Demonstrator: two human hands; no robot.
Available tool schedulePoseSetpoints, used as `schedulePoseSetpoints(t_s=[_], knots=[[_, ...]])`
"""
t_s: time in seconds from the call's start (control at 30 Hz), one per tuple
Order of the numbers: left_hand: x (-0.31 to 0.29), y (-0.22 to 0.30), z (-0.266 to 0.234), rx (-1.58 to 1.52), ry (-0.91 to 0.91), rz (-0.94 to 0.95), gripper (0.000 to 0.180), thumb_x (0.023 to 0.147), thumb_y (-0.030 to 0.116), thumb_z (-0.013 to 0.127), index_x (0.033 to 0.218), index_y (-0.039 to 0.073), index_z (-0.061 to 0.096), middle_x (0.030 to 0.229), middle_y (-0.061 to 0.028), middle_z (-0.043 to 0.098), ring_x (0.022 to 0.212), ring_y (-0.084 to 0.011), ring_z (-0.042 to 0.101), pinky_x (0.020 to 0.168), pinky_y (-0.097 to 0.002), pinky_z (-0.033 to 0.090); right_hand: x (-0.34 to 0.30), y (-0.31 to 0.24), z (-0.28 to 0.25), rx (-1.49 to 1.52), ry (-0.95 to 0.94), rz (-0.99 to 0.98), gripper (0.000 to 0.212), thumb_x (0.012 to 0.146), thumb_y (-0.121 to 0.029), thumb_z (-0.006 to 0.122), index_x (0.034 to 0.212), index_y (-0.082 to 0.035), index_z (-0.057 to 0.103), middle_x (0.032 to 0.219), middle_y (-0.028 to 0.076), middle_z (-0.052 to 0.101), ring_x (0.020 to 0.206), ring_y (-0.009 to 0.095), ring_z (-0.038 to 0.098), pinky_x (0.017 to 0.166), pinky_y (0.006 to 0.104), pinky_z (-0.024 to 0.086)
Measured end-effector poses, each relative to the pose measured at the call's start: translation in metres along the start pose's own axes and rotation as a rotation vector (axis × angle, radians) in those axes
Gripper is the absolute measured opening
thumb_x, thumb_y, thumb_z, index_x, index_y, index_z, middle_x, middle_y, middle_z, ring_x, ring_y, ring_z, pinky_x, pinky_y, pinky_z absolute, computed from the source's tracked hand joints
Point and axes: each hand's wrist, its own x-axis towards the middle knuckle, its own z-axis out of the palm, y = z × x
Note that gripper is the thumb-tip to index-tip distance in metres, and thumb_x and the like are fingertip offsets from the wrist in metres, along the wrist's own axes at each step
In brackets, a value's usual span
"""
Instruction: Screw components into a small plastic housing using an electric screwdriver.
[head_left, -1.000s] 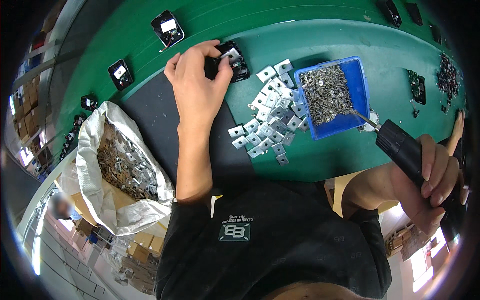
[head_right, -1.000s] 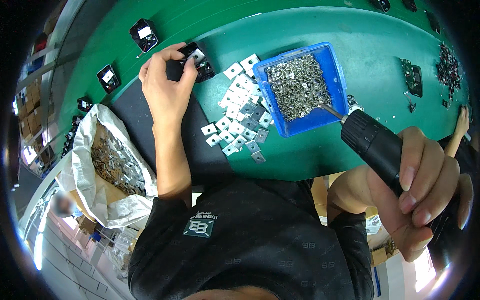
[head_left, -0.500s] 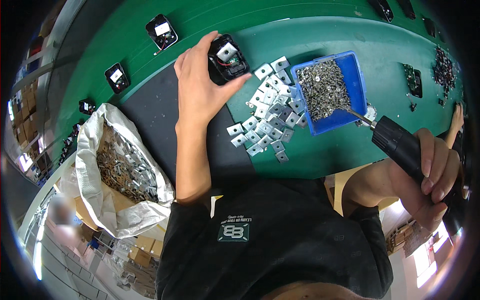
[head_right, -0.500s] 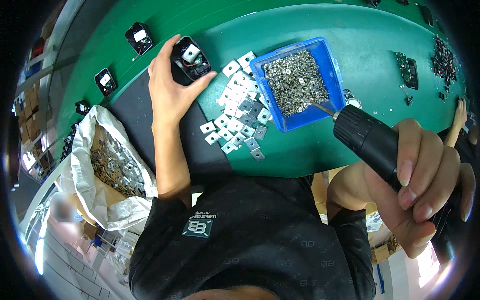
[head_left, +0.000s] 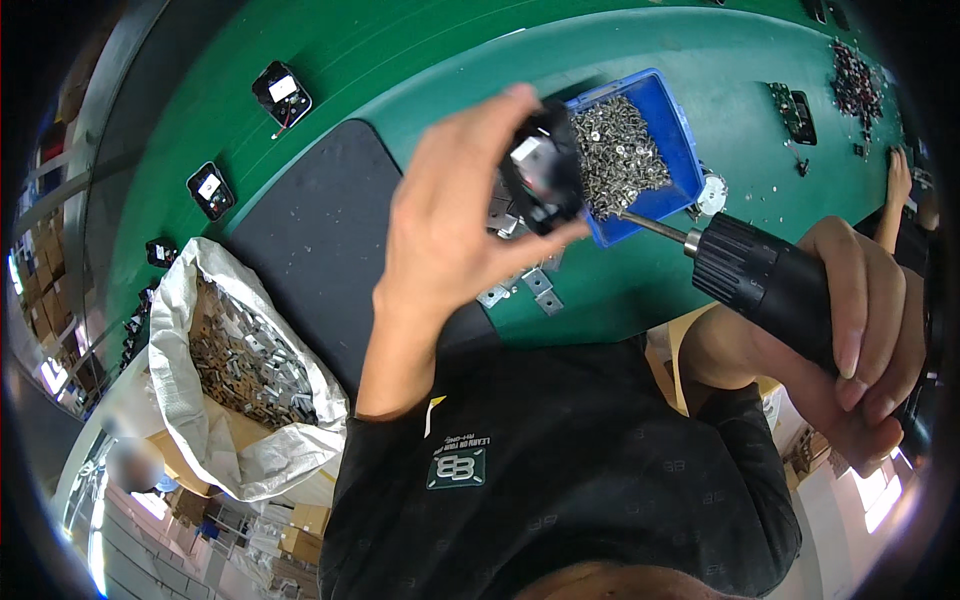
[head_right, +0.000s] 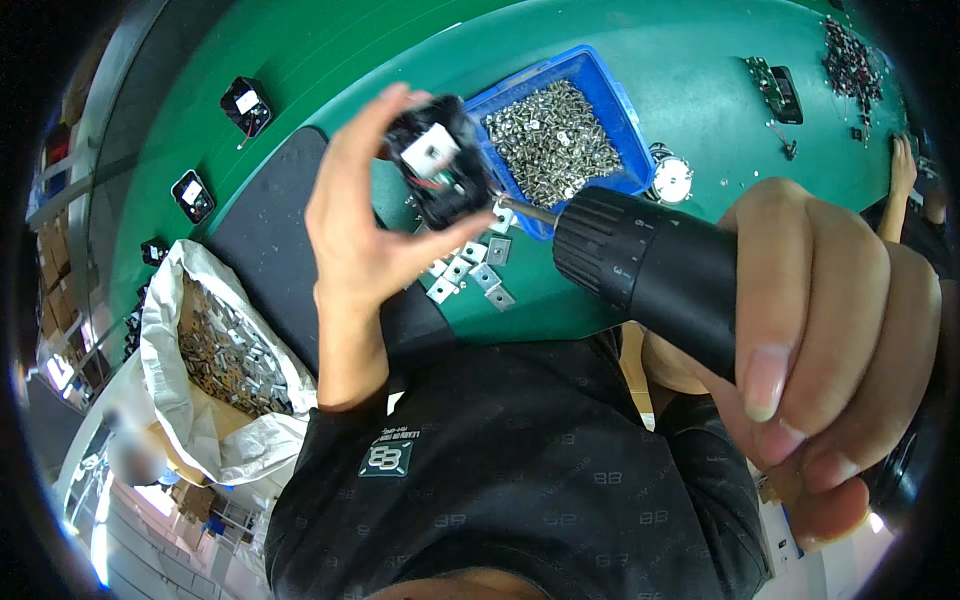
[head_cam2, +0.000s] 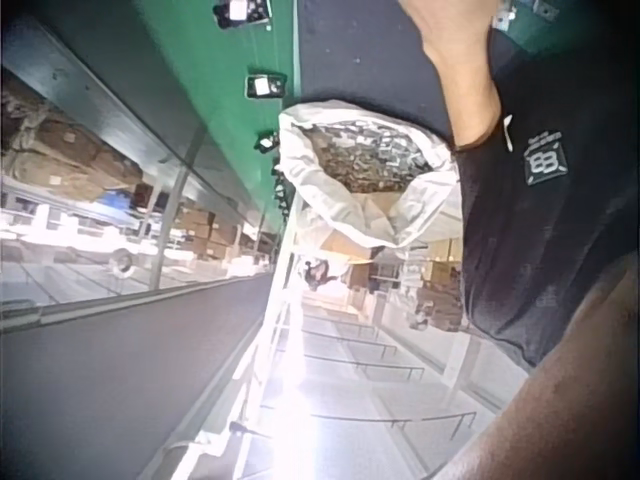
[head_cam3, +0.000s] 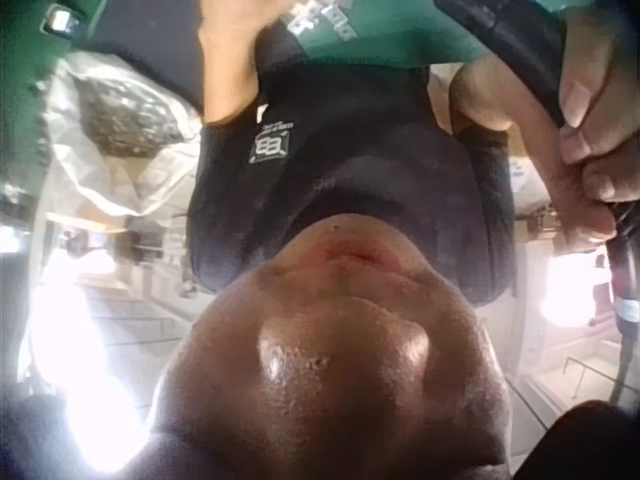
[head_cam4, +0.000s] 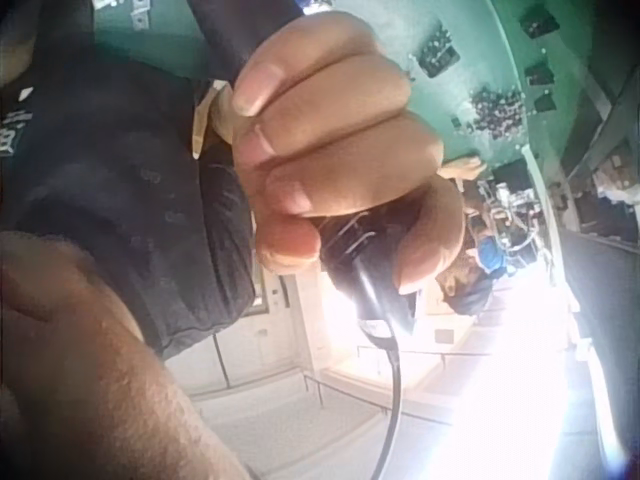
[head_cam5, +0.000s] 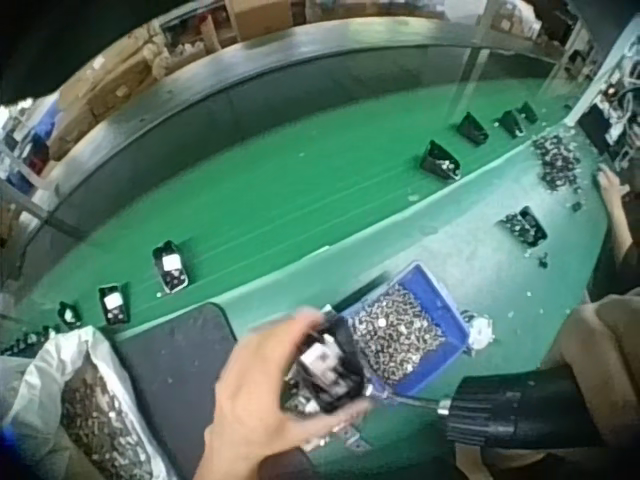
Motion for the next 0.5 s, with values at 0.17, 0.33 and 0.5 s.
schedulePoseSetpoints(t_s=[0.17,0.33,0.5], knots=[[-0.032,-0.048,-0.015,-0.117,0.116,-0.218,0.078,0.06,0.017,0.086,0.129,0.002,0.052,0.125,-0.0172,0.059,0.112,-0.0328,0.06,0.092,-0.0387,0.05,-0.004,0.004,0.007,0.012,0.134,-0.062,0.028,0.059,-0.01,0.08,0.056,-0.019,0.054,0.064,-0.009,0.057,0.059,0.002,0.057,0.067,0.0177,0.044],[-0.055,-0.064,-0.033,0.239,0.007,-0.181,0.048,0.061,0.017,0.088,0.1,0.005,0.062,0.128,-0.0177,0.056,0.103,-0.0306,0.062,0.082,-0.0373,0.054,-0.011,0.009,0.008,0.025,0.157,-0.121,0.026,0.059,-0.013,0.077,0.056,-0.019,0.052,0.064,-0.01,0.056,0.059,0.002,0.055,0.069,0.0175,0.043],[-0.057,-0.06,-0.034,0.292,-0.042,-0.275,0.044,0.063,0.023,0.089,0.092,0.005,0.061,0.13,-0.0179,0.054,0.103,-0.0325,0.061,0.082,-0.0383,0.054,-0.011,0.009,0.005,0.041,0.137,-0.117,0.024,0.06,-0.012,0.076,0.058,-0.019,0.052,0.066,-0.01,0.057,0.061,0.002,0.054,0.071,0.0181,0.042]])
